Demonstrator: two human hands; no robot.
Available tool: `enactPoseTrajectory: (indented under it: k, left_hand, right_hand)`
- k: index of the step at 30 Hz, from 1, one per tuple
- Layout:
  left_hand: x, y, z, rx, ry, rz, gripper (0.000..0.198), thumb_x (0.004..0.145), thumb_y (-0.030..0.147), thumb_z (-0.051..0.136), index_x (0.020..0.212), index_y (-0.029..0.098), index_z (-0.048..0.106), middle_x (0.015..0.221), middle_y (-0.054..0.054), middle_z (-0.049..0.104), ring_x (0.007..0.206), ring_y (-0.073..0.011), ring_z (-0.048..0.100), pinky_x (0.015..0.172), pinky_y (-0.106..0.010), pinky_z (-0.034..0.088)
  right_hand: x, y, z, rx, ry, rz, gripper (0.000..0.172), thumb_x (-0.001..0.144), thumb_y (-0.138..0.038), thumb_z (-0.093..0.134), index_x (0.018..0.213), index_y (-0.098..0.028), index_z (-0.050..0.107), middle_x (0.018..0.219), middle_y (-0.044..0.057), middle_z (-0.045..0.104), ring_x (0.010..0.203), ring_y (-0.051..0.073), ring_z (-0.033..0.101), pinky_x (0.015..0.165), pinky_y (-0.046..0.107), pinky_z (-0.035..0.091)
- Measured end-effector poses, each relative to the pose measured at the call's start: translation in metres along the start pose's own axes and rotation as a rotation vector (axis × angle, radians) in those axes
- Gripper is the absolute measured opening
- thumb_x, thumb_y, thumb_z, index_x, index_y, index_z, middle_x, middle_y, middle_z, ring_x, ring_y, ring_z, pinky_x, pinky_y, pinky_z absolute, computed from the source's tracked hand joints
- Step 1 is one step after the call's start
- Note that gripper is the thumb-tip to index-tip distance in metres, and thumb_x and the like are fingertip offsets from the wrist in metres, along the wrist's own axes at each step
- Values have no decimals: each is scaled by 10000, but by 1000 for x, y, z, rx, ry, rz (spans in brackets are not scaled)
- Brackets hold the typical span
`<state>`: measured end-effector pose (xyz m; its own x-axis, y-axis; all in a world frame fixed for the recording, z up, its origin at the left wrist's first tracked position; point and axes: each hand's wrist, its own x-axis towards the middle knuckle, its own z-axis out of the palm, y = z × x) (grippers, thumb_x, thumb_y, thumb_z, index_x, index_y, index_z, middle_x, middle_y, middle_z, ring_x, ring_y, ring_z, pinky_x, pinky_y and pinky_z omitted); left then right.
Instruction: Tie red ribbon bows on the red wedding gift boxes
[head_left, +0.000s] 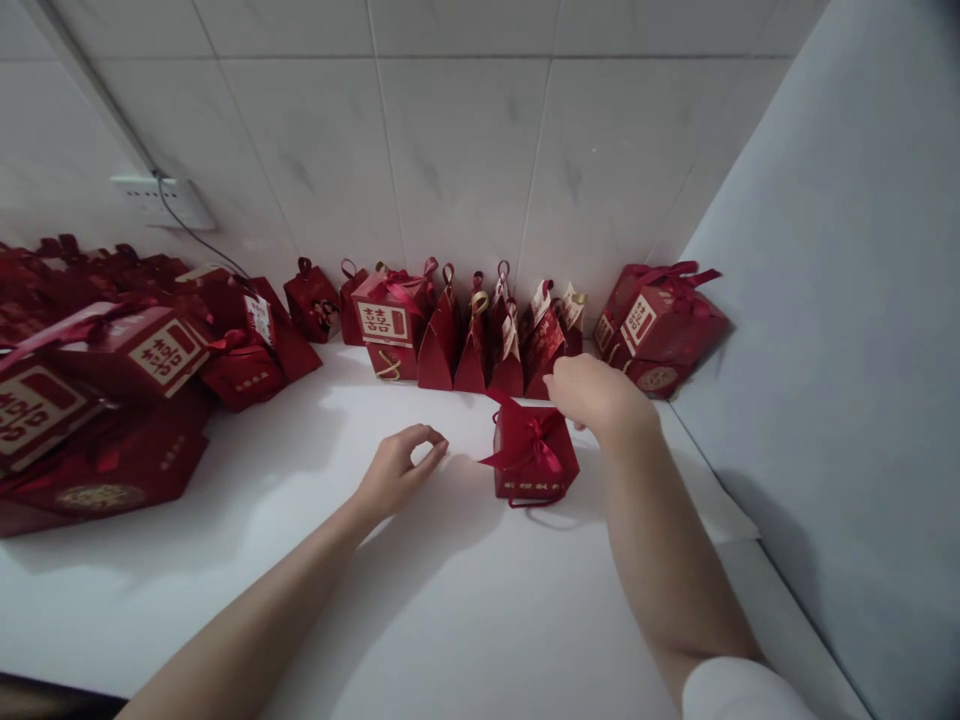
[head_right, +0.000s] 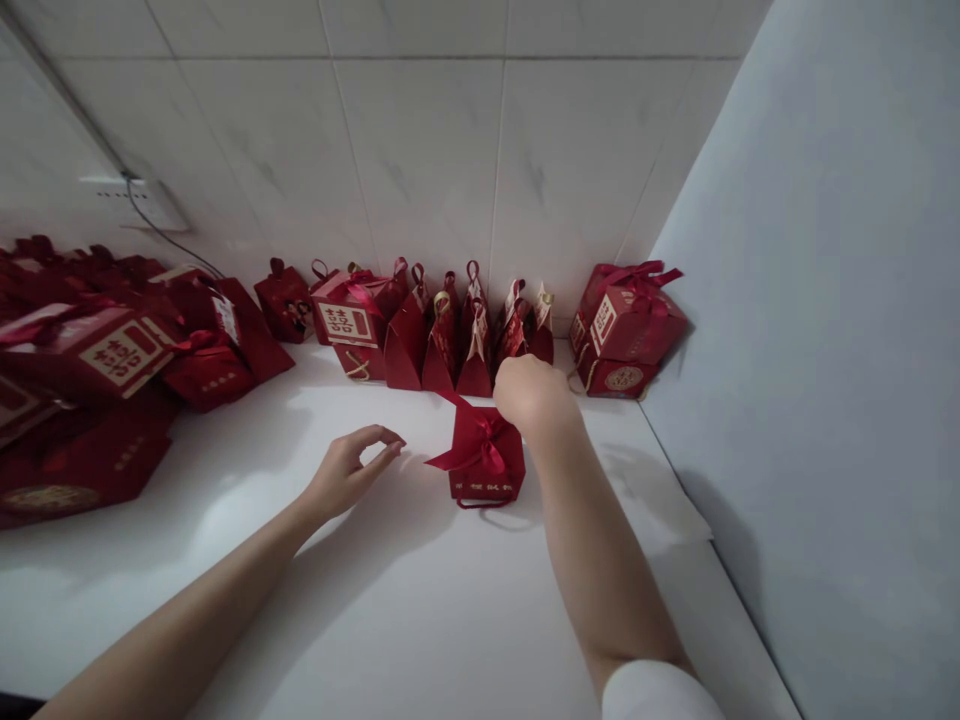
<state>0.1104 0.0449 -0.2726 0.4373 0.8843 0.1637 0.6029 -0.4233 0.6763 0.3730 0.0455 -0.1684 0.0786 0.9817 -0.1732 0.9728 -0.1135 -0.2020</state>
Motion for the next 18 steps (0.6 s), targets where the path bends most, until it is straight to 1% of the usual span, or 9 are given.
enactPoseTrajectory:
  k: [1,3,4,6,8,10,13,16,18]
  left_hand:
    - [0,0,0,11,16,-1,306,945,450,463,898,210,647,961,-48,700,854,-200,626,596,-261,444]
    - [0,-1,0,16,66,-14,301,946,453,466,899,212,640,950,-48,697,845,-200,626,594,-263,443]
    - [0,-1,-1,6,108,-21,297,946,456,467,911,212,632,956,-51,694,863,-203,629,614,-266,452]
    - [1,-1,-4,-45,232,-26,281,950,453,467,952,208,604,988,-56,682,932,-208,628,733,-286,484]
    - [2,-2,-8,-113,373,-18,267,961,442,452,996,204,569,1022,-60,660,995,-207,613,884,-318,471]
    - [3,-3,-13,-170,467,-13,269,975,435,419,1019,205,550,1049,-61,636,1029,-204,593,960,-339,441]
    - [2,-1,-19,-203,453,17,283,984,436,394,1052,210,551,1106,-65,619,1087,-210,569,992,-351,430]
    - [-2,6,-19,-198,344,111,307,964,426,453,1185,229,534,1250,-81,579,1217,-230,518,1066,-390,397]
    - [-5,11,-18,-154,241,186,373,942,416,499,1276,252,518,1379,-96,503,1316,-255,443,1120,-431,347]
  right_hand:
    - [3,-1,1,-2,-34,8,366,958,-284,424,930,-70,720,821,261,711,767,344,707,665,424,505]
    - [7,-7,4,17,-96,-58,373,956,-300,438,916,-67,727,821,267,712,761,346,710,673,429,507]
    - [7,-10,5,25,-111,-104,358,952,-310,450,947,-82,727,881,260,720,795,344,713,693,425,510]
    - [7,-18,7,71,-136,-235,325,948,-325,472,1093,-143,699,1068,212,718,918,318,705,766,397,513]
    - [3,-24,8,183,-150,-416,357,959,-329,466,1273,-226,603,1251,130,670,1063,264,667,868,350,494]
    - [-1,-26,8,298,-127,-567,390,974,-315,443,1351,-263,525,1340,77,621,1146,220,623,927,308,465]
    - [-5,-25,6,286,-114,-603,303,968,-298,443,1216,-234,604,1239,73,670,1058,209,643,873,294,463]
    - [-4,-20,6,172,-160,-628,156,906,-266,534,990,-215,655,1050,62,711,914,206,648,779,288,455]
    - [-2,-18,8,112,-171,-667,73,834,-213,612,898,-216,646,995,48,704,881,203,633,741,278,442]
